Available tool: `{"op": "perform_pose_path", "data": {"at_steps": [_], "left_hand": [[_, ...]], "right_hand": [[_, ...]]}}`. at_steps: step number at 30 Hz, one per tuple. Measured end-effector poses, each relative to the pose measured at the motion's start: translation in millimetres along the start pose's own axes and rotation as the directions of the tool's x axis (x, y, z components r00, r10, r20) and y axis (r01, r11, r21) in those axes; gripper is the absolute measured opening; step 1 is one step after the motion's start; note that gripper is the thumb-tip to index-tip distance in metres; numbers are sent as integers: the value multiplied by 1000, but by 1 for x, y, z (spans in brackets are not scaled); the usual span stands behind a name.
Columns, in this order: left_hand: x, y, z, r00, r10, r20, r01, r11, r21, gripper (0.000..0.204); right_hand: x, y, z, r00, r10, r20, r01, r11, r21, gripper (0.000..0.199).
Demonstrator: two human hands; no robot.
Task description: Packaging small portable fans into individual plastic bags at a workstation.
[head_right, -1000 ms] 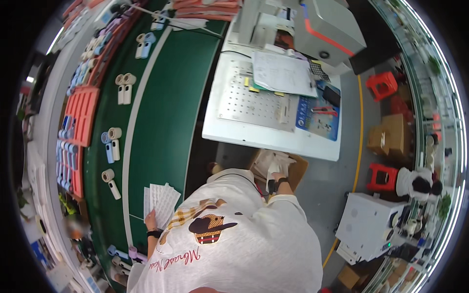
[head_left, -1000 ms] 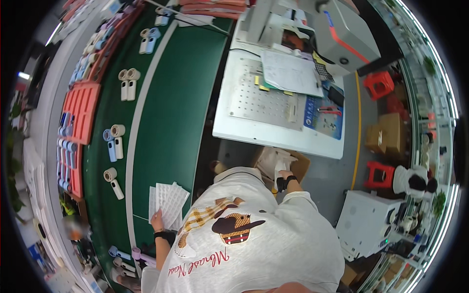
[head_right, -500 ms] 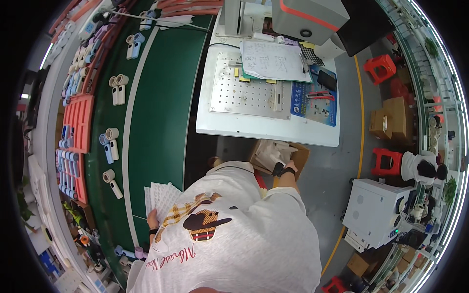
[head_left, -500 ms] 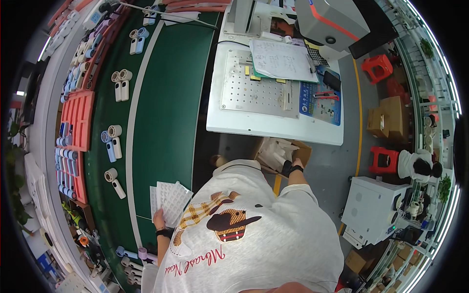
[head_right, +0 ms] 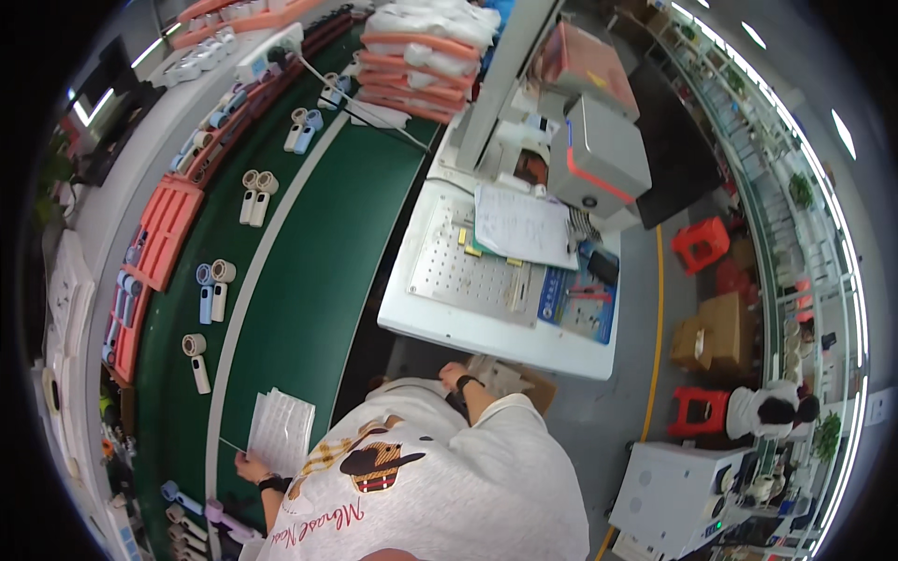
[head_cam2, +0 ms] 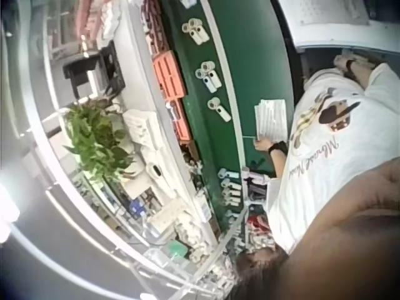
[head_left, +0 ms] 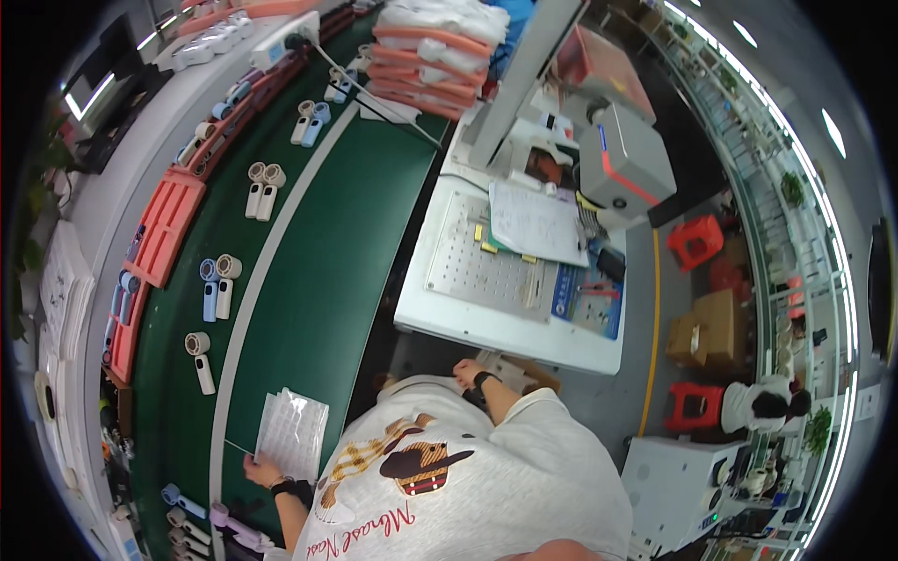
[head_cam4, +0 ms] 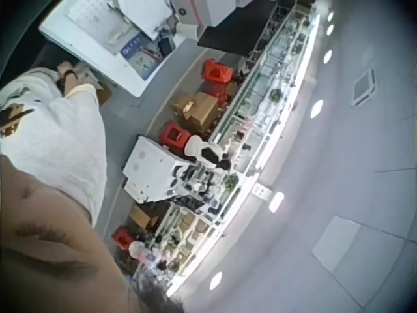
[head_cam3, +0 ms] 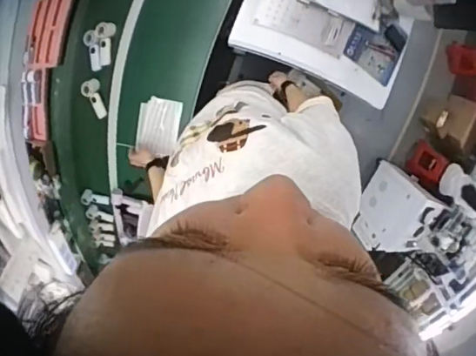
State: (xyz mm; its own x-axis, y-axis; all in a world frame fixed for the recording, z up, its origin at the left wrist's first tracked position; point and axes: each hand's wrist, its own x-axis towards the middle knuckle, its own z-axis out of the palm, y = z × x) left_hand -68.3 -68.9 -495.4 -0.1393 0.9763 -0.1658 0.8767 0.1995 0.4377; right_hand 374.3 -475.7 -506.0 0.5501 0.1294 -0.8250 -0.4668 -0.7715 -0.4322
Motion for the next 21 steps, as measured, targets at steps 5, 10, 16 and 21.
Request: {"op": "perform_pose_path", "data": {"at_steps": [5,10,16,21], "left_hand": [[-13,120,-95,995,66,-68,-93,561,-822,32],[-82,279,-313,615,574,-541,-591,-118,-798,6],[-126,258,-436,829,535,-163,-66,-197,-978,37],[-153,205,-433,907,376,-190,-178,-65,-982,37]], "right_hand": [[-4,-52,9,988,-112,104,138,943,-304,14],[-1,-76,7,981,-144,128,183,902,-391,10],[105,-57,-28,928,-239,284,368,693,-620,20],[49,-100,53,848,-159,506,496,577,-650,21]]}}
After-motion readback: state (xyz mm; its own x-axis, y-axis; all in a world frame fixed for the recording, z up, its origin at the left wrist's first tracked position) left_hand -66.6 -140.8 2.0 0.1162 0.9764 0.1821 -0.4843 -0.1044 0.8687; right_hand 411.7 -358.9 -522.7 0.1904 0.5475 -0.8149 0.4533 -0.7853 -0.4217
